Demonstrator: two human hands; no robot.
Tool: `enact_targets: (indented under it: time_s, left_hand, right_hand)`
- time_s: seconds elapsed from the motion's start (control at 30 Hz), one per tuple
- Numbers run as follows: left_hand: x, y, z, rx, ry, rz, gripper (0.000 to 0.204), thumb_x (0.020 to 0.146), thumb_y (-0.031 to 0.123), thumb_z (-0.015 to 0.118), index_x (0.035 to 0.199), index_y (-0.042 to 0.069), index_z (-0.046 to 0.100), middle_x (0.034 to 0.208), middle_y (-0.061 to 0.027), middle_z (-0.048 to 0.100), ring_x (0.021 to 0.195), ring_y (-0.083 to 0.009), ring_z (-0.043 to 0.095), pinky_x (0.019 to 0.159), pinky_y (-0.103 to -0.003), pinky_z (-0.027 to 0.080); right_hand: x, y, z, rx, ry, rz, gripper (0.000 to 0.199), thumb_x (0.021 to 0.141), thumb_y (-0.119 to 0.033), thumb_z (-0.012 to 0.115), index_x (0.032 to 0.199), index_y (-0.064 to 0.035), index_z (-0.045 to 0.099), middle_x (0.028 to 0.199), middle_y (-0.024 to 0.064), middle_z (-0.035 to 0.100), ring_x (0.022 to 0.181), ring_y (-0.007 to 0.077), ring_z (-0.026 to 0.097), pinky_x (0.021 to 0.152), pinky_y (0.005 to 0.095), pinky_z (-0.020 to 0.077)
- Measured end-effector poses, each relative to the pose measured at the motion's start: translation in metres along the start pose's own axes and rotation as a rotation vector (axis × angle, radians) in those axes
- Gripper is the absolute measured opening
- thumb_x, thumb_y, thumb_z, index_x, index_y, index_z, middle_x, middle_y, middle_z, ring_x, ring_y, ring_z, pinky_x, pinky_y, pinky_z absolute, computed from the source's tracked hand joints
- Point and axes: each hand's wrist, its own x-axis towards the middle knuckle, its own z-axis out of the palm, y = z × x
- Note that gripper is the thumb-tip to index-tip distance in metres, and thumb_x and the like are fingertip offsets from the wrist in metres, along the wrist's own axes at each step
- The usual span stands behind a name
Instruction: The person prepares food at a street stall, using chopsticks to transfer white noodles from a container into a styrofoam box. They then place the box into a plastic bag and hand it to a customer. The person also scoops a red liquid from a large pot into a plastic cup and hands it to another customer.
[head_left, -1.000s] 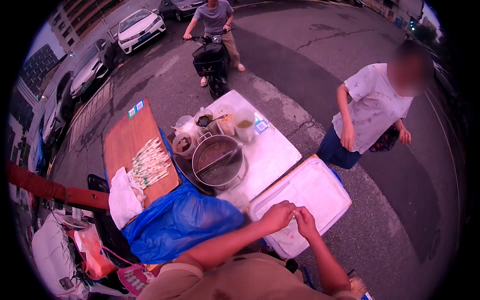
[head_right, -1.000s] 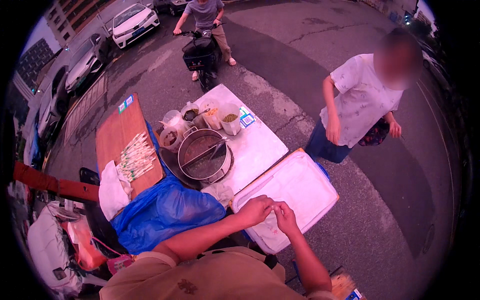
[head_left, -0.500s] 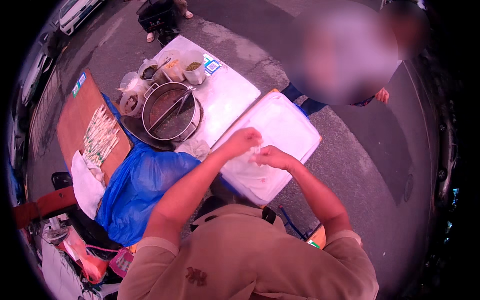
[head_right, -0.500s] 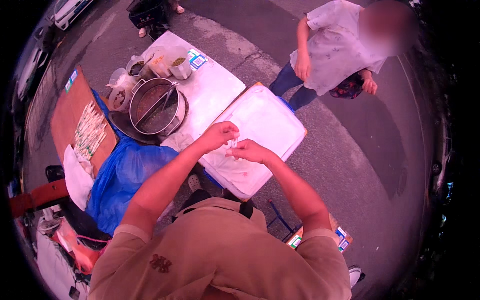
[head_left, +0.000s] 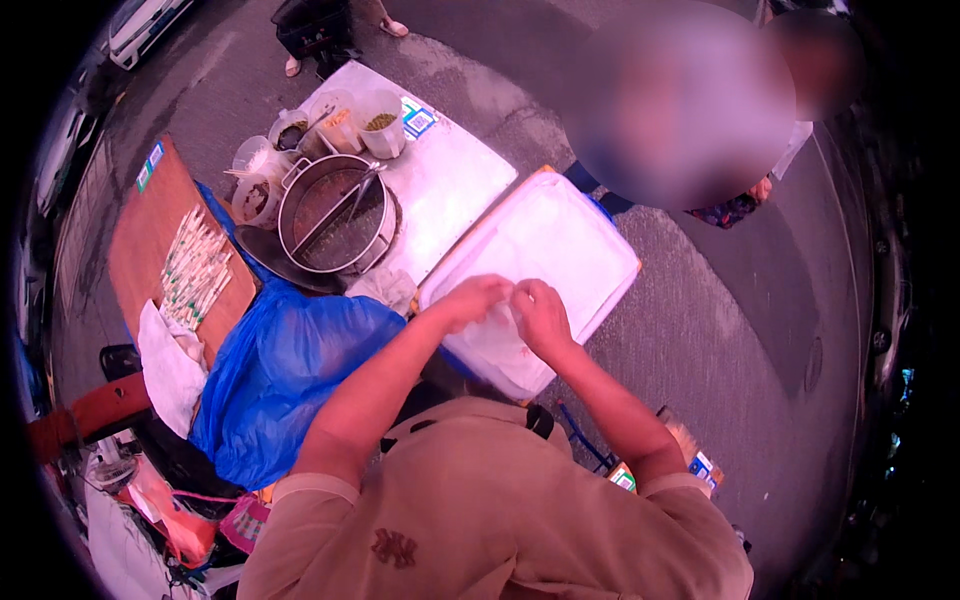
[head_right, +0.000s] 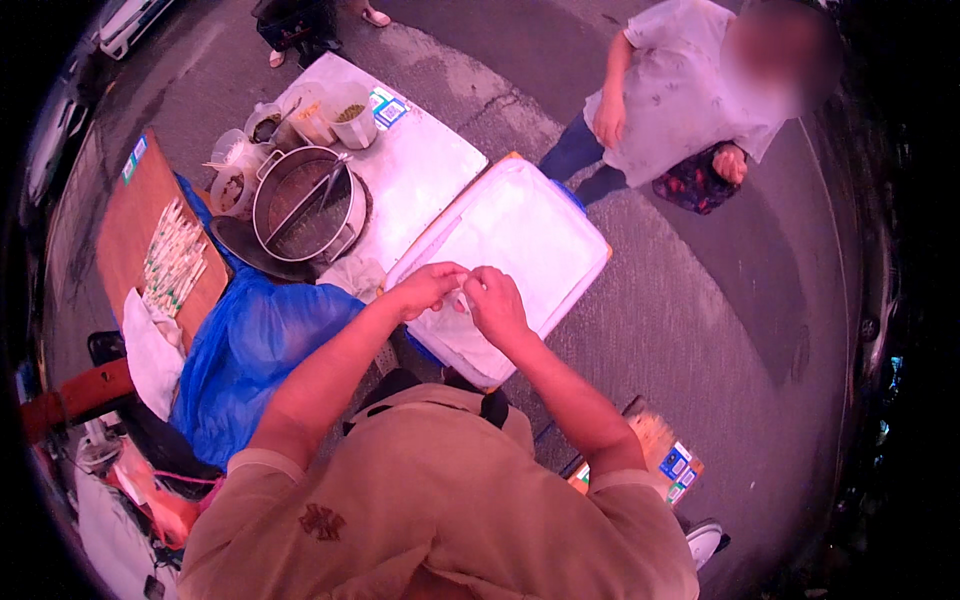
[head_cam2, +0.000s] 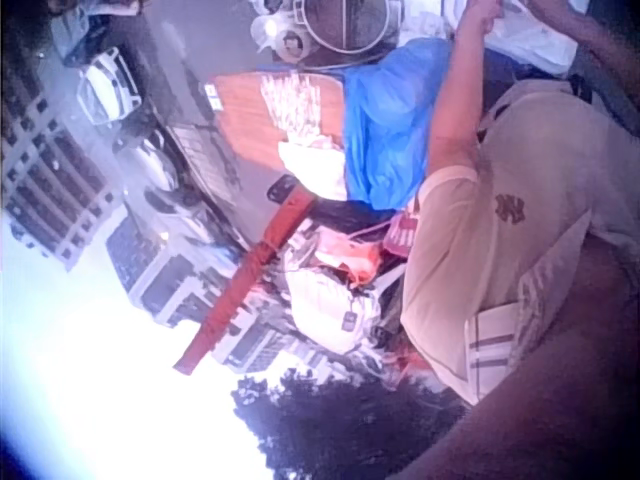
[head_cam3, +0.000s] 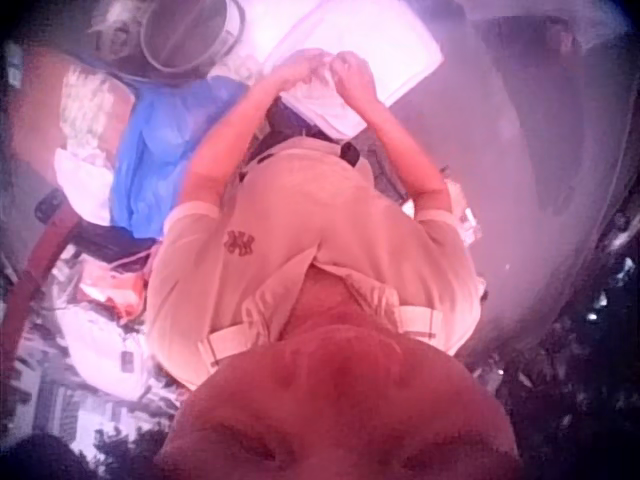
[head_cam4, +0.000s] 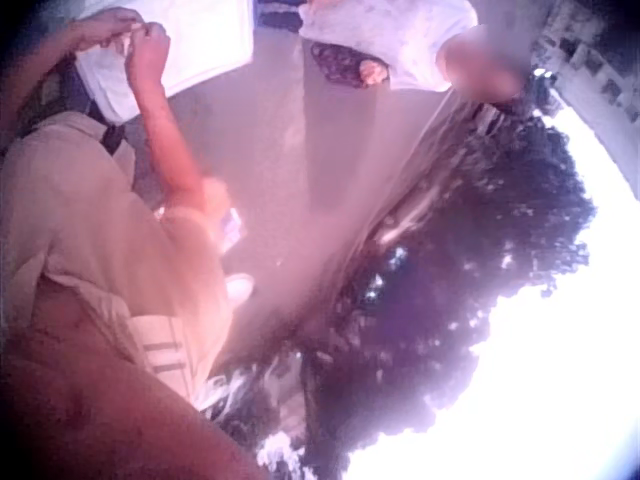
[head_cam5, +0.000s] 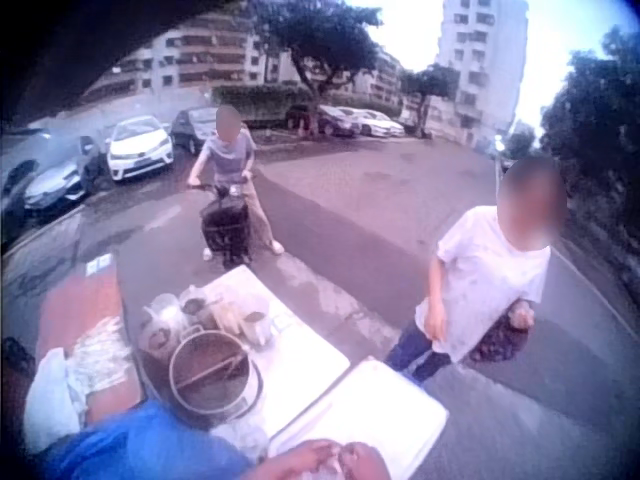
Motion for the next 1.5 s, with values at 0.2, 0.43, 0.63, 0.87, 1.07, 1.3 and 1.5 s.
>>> enact_targets:
  time_s: [0.2, 0.43, 0.63, 0.87, 1.07, 1.3, 1.5]
  left_hand:
    - [-0.008, -0.02, -0.008, 0.027, 0.06, 0.111, 0.025, 0.091, 0.019, 0.071, 0.114, 0.011, 0.066, 0.088, 0.0029, 0.065, 0.073, -0.0058, 0.057, 0.055, -0.023, 0.043]
    - [-0.002, -0.06, -0.039, 0.015, 0.381, 0.25, 0.014, 0.093, 0.01, 0.066, 0.107, 0.009, 0.064, 0.087, -0.0001, 0.063, 0.075, -0.0096, 0.06, 0.062, -0.025, 0.05]
    - [0.008, -0.095, -0.068, -0.2, 0.489, 0.113, 0.011, 0.095, 0.005, 0.062, 0.105, 0.008, 0.06, 0.087, -0.0014, 0.057, 0.076, -0.014, 0.061, 0.07, -0.028, 0.055]
    - [-0.003, -0.043, -0.041, -0.331, 0.35, 0.264, 0.013, 0.094, 0.01, 0.066, 0.104, 0.008, 0.058, 0.082, -0.0009, 0.059, 0.068, -0.0109, 0.058, 0.063, -0.024, 0.051]
    - [0.011, -0.025, -0.008, -0.203, 0.204, 0.325, 0.017, 0.093, 0.016, 0.069, 0.105, 0.01, 0.059, 0.075, 0.0032, 0.059, 0.062, -0.0061, 0.05, 0.055, -0.023, 0.038]
    - [0.019, -0.022, 0.017, -0.104, 0.123, 0.333, 0.03, 0.093, 0.012, 0.068, 0.121, 0.008, 0.059, 0.084, 0.0015, 0.065, 0.073, -0.0047, 0.055, 0.062, -0.022, 0.041]
    - [0.015, -0.018, 0.007, 0.041, -0.016, 0.308, 0.046, 0.089, 0.006, 0.069, 0.132, 0.009, 0.057, 0.096, -0.001, 0.066, 0.077, -0.0058, 0.056, 0.068, -0.023, 0.045]
  right_hand:
    - [-0.019, -0.009, 0.009, -0.001, 0.14, 0.102, 0.02, 0.074, -0.01, 0.077, 0.087, -0.0059, 0.063, 0.097, 0.0104, 0.063, 0.09, 0.0294, 0.06, 0.075, 0.0421, 0.0464]
    - [-0.076, 0.011, 0.037, 0.998, 0.263, 1.058, 0.021, 0.088, -0.016, 0.078, 0.083, -0.0076, 0.058, 0.08, -0.0014, 0.059, 0.073, 0.0116, 0.055, 0.066, 0.0258, 0.045]
    - [-0.125, 0.069, 0.073, 1.181, 0.087, 1.54, 0.025, 0.092, -0.022, 0.075, 0.082, -0.0123, 0.054, 0.076, -0.0027, 0.057, 0.068, 0.0104, 0.052, 0.066, 0.0241, 0.045]
    - [-0.089, 0.046, 0.03, 1.517, 0.26, 1.445, 0.013, 0.096, -0.023, 0.069, 0.098, -0.0134, 0.06, 0.089, -0.002, 0.06, 0.086, 0.0125, 0.058, 0.077, 0.0315, 0.0503]
    - [-0.058, 0.026, 0.032, 1.376, 0.259, 1.185, 0.018, 0.099, -0.028, 0.066, 0.104, -0.0109, 0.063, 0.089, -0.0009, 0.062, 0.082, 0.0117, 0.062, 0.076, 0.0311, 0.0505]
    - [-0.023, -0.001, 0.025, 1.242, 0.135, 0.935, 0.022, 0.098, -0.022, 0.065, 0.112, -0.0053, 0.061, 0.09, 0.002, 0.065, 0.076, 0.01, 0.06, 0.067, 0.0262, 0.0468]
    - [-0.031, 0.01, 0.031, 0.961, -0.001, 0.852, 0.025, 0.092, -0.007, 0.064, 0.116, -0.0026, 0.06, 0.087, 0.0009, 0.066, 0.074, 0.0077, 0.056, 0.064, 0.0254, 0.045]
